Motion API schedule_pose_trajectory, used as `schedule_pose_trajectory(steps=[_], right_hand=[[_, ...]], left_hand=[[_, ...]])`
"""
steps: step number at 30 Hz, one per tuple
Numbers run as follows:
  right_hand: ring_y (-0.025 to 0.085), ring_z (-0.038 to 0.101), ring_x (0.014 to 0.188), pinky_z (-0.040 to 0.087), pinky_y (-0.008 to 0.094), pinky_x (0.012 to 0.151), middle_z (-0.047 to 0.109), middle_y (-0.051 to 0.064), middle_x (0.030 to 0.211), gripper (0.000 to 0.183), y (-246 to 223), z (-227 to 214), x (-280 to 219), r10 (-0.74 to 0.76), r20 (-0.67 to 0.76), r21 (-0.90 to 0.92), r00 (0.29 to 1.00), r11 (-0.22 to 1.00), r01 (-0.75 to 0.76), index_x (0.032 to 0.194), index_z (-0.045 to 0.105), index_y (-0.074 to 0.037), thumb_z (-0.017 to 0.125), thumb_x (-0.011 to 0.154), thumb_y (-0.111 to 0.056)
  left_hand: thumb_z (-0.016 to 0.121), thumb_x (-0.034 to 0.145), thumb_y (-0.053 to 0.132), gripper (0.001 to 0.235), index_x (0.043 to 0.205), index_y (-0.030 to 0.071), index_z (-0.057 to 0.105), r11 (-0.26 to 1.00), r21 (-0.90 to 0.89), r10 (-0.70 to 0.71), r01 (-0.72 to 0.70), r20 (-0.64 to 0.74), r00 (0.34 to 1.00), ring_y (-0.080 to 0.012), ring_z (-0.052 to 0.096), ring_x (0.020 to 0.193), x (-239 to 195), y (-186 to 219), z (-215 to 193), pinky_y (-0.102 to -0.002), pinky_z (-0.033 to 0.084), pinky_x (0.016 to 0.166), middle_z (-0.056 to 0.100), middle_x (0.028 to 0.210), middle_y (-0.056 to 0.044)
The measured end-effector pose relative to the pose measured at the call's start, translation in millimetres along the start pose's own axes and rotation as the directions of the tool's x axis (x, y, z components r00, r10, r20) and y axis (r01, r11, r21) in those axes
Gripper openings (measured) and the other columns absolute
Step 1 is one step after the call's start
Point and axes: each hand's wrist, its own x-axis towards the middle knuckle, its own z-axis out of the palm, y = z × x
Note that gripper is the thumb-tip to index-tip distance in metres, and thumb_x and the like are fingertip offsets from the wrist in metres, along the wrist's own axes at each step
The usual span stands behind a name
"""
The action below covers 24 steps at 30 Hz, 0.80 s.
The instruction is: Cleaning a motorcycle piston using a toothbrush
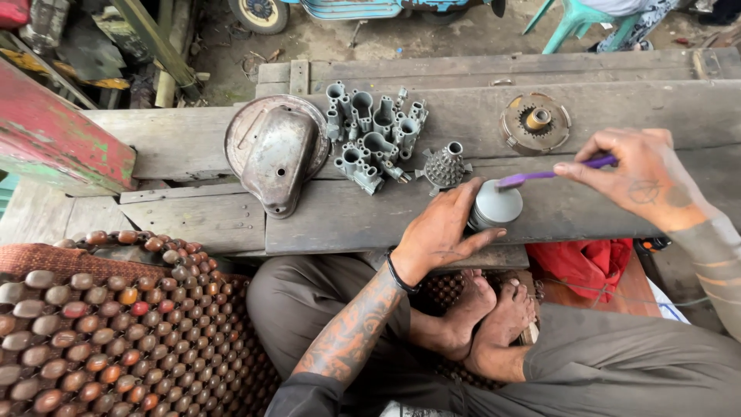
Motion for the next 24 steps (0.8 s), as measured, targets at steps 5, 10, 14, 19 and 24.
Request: schedule_pose_trajectory(steps=[5, 10, 14, 19, 24], right_hand=[[0.018, 0.054, 0.055, 0.043, 0.031, 0.074, 0.07, -0.002, 0.067, 0.033, 4, 11, -4, -0.013, 0.074, -0.097, 0.997, 0.995, 0.02, 0.073, 0.069, -0.007, 0.081, 0.078, -0.038], [0.018, 0.051, 0.051, 0.038, 0.031, 0.057, 0.068, 0.005, 0.068, 0.027, 15, 3, -4, -0.023, -0.032, -0.132, 0.999, 0.991, 0.019, 0.08, 0.071, -0.002, 0.085, 0.084, -0.025], [0.014, 0.057, 0.068, 0.033, 0.034, 0.106, 0.071, -0.006, 0.076, 0.033, 10, 12, -11, 0.018, 0.098, -0.176, 0.995, 0.984, 0.0, 0.079, 0.071, -0.013, 0.08, 0.079, -0.045], [0.02, 0.05, 0.053, 0.037, 0.032, 0.056, 0.069, 0.008, 0.073, 0.026, 13, 6, -4, -0.036, -0.03, -0.111, 0.999, 0.993, 0.032, 0.082, 0.071, 0.0, 0.087, 0.085, -0.021], [0.014, 0.056, 0.066, 0.036, 0.034, 0.103, 0.07, -0.006, 0.075, 0.032, 14, 13, -8, 0.007, 0.125, -0.137, 0.992, 0.99, 0.01, 0.076, 0.07, -0.012, 0.081, 0.079, -0.042]], left_hand=[[0.074, 0.086, 0.037, 0.074, 0.138, -0.006, 0.043, 1.0, -0.001, -0.021, 0.021, 0.001, 1.0, -0.0399, 0.07, 0.106, 0, 2, 0, -0.043, 0.055, 0.09, 0.067, 0.124, -0.025], [0.074, 0.086, 0.037, 0.074, 0.139, -0.004, 0.043, 0.999, 0.008, -0.032, 0.032, 0.005, 0.999, -0.0388, 0.07, 0.105, 0, 3, -1, -0.043, 0.055, 0.09, 0.068, 0.122, -0.024], [0.075, 0.086, 0.037, 0.073, 0.138, -0.002, 0.043, 1.0, 0.001, -0.027, 0.027, -0.009, 1.0, -0.0374, 0.071, 0.103, 1, 5, -2, -0.043, 0.055, 0.089, 0.069, 0.12, -0.022], [0.075, 0.086, 0.037, 0.073, 0.139, -0.001, 0.043, 1.0, -0.001, -0.024, 0.024, -0.009, 1.0, -0.0369, 0.07, 0.106, -1, 3, -1, -0.043, 0.055, 0.092, 0.067, 0.124, -0.021], [0.074, 0.086, 0.038, 0.072, 0.138, -0.002, 0.043, 0.999, -0.014, -0.032, 0.032, 0.001, 0.999, -0.0376, 0.07, 0.105, -1, 2, 0, -0.043, 0.054, 0.092, 0.068, 0.122, -0.021]])
